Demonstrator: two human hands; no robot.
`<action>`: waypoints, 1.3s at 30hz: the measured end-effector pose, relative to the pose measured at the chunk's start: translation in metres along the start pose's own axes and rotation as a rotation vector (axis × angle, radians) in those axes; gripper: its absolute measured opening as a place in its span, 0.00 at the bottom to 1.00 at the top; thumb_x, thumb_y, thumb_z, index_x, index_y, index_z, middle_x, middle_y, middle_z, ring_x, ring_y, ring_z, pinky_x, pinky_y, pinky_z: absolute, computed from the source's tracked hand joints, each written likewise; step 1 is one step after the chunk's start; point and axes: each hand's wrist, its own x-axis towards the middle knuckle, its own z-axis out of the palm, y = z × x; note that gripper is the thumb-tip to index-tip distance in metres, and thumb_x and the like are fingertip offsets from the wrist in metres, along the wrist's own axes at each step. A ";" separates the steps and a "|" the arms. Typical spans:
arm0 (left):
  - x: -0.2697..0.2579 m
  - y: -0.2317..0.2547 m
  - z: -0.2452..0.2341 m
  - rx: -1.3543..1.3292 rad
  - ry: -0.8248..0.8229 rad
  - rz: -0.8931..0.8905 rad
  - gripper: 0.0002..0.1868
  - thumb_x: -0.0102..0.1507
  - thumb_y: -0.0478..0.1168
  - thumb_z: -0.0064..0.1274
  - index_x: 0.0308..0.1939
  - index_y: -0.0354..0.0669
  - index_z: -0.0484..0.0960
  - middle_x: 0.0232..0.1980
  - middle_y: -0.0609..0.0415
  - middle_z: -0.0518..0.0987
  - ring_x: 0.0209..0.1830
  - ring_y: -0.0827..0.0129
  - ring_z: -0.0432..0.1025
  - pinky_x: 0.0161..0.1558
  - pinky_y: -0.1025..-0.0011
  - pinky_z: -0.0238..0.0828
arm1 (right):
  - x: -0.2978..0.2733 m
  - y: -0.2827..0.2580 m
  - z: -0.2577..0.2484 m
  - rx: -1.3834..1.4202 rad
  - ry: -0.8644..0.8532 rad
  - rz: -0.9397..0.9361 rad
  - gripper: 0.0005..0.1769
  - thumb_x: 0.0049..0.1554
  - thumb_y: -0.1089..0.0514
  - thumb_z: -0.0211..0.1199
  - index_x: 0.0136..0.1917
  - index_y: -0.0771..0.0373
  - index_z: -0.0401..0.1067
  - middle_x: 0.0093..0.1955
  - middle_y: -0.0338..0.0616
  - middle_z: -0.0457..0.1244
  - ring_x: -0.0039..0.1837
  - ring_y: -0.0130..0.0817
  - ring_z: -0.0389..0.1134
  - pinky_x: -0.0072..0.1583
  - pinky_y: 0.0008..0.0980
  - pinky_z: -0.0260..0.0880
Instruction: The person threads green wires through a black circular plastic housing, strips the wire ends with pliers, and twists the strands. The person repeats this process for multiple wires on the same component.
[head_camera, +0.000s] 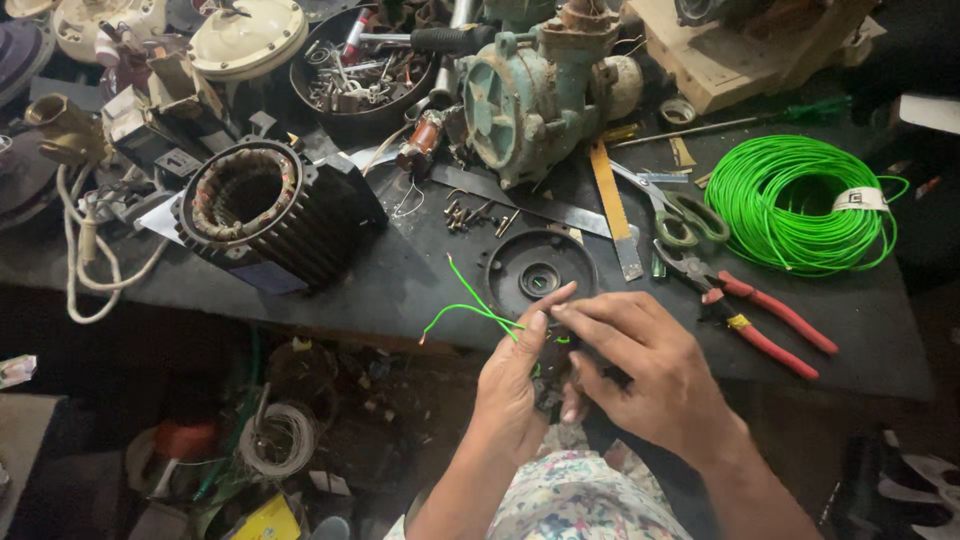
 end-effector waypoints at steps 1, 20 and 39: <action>0.000 -0.001 0.000 -0.006 0.015 -0.019 0.30 0.73 0.54 0.42 0.75 0.44 0.68 0.33 0.51 0.77 0.23 0.70 0.71 0.21 0.73 0.67 | 0.000 0.000 -0.003 -0.018 -0.009 -0.008 0.25 0.49 0.65 0.70 0.60 0.64 0.75 0.56 0.45 0.68 0.58 0.45 0.70 0.59 0.39 0.71; -0.007 -0.002 0.019 -0.062 0.077 -0.220 0.27 0.72 0.54 0.44 0.73 0.50 0.71 0.30 0.47 0.74 0.18 0.67 0.67 0.27 0.67 0.69 | -0.002 0.027 -0.033 -0.325 -0.166 -0.397 0.25 0.49 0.59 0.61 0.61 0.66 0.75 0.54 0.45 0.69 0.54 0.40 0.72 0.55 0.38 0.73; -0.004 -0.009 0.010 -0.046 0.166 -0.221 0.27 0.72 0.52 0.44 0.76 0.55 0.68 0.31 0.48 0.74 0.12 0.77 0.59 0.20 0.75 0.61 | 0.005 0.050 -0.029 -0.340 -0.249 -0.626 0.24 0.52 0.56 0.64 0.59 0.70 0.76 0.52 0.48 0.69 0.51 0.38 0.73 0.53 0.35 0.74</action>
